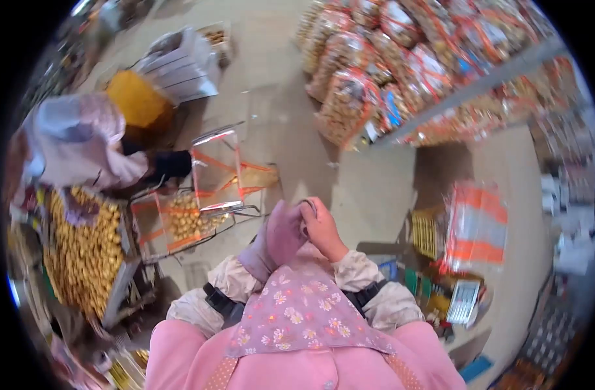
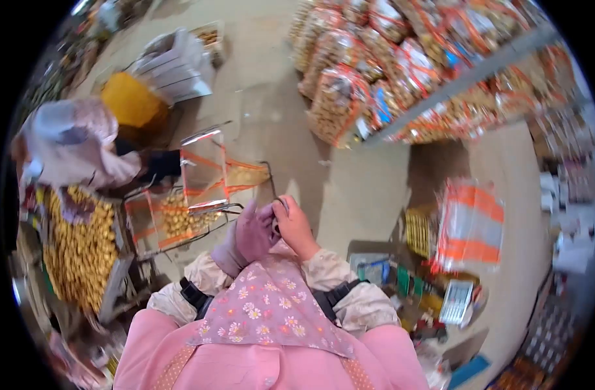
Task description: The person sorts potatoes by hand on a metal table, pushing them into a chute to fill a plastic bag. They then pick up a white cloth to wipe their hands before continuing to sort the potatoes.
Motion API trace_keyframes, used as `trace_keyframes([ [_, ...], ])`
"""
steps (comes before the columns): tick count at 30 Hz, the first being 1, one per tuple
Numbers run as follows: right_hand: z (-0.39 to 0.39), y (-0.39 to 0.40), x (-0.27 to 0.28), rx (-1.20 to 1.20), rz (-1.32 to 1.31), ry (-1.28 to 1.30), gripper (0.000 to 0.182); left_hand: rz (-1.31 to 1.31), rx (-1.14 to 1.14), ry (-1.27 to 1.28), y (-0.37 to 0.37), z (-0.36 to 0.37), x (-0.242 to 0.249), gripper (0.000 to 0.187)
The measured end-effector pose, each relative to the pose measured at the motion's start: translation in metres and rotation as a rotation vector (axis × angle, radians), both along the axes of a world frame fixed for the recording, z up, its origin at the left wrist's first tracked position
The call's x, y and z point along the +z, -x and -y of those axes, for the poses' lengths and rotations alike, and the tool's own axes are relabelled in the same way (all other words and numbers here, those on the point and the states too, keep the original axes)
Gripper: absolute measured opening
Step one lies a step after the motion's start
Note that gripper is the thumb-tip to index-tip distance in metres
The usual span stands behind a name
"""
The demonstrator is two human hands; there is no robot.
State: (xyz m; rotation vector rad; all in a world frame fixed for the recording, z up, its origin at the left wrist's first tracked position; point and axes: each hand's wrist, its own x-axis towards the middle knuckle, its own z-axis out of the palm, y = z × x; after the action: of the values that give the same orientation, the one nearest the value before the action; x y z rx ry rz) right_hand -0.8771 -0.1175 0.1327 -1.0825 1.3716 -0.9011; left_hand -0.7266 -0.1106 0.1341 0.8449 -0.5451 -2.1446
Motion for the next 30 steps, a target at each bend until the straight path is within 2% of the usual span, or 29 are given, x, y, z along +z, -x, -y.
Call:
trace_keyframes([
  [1, 0.001, 0.005, 0.001, 0.043, -0.043, 0.038, 0.033, -0.377, 0.137, -0.334, 0.010, -0.001, 0.031, 0.059],
  [4, 0.004, 0.010, 0.009, 0.175, -0.056, 0.150, 0.030, -0.477, 0.312, -0.289, 0.015, -0.021, 0.045, 0.055],
  [8, 0.011, -0.009, 0.022, 0.424, -0.128, 0.298, 0.026, -0.328, 0.540, -0.259, 0.008, -0.052, 0.054, 0.054],
  [9, 0.010, -0.018, 0.025, 0.479, -0.144, 0.305, 0.026, -0.207, 0.545, -0.248, -0.002, -0.057, 0.064, 0.055],
  [10, 0.009, -0.027, 0.026, 0.530, -0.165, 0.314, 0.026, -0.208, 0.593, -0.235, -0.012, -0.066, 0.063, 0.055],
  [12, 0.002, -0.041, 0.029, 0.617, -0.156, 0.341, 0.025, -0.353, 0.464, -0.122, -0.032, -0.085, 0.058, 0.057],
  [13, -0.002, -0.049, 0.033, 0.641, -0.164, 0.371, 0.023, -0.386, 0.507, -0.126, -0.036, -0.087, 0.085, 0.038],
  [14, -0.006, -0.058, 0.035, 0.660, -0.173, 0.404, 0.021, -0.390, 0.541, -0.101, -0.048, -0.096, 0.093, 0.038],
  [16, -0.012, -0.078, 0.038, 0.695, -0.171, 0.484, 0.020, 0.497, 0.265, 0.530, -0.078, -0.113, 0.101, 0.027],
  [17, -0.016, -0.089, 0.040, 0.713, -0.172, 0.532, 0.021, 0.179, 0.368, 0.468, -0.082, -0.121, 0.082, 0.021],
  [18, -0.020, -0.103, 0.043, 0.728, -0.173, 0.578, 0.022, 0.181, 0.394, 0.485, -0.093, -0.134, 0.064, 0.021],
  [20, -0.030, -0.136, 0.047, 0.741, -0.158, 0.637, 0.020, -0.048, 0.451, 0.234, -0.122, -0.155, 0.059, 0.025],
  [21, -0.033, -0.152, 0.048, 0.752, -0.218, 0.656, 0.019, -0.048, 0.466, 0.249, -0.138, -0.165, 0.057, 0.025],
  [24, -0.051, -0.208, 0.052, 0.830, -0.279, 0.668, 0.017, -0.363, 0.518, 0.444, -0.185, -0.195, 0.060, 0.080],
  [25, -0.058, -0.230, 0.056, 0.843, -0.270, 0.741, 0.019, -0.367, 0.533, 0.453, -0.202, -0.210, 0.067, 0.080],
  [28, -0.075, -0.300, 0.054, 0.889, -0.262, 0.843, 0.022, 0.431, 0.514, 0.161, -0.265, -0.275, 0.117, 0.070],
  [30, -0.092, -0.340, 0.054, 0.929, -0.269, 0.865, 0.023, 0.940, 0.466, -0.078, -0.298, -0.314, 0.133, 0.070],
])
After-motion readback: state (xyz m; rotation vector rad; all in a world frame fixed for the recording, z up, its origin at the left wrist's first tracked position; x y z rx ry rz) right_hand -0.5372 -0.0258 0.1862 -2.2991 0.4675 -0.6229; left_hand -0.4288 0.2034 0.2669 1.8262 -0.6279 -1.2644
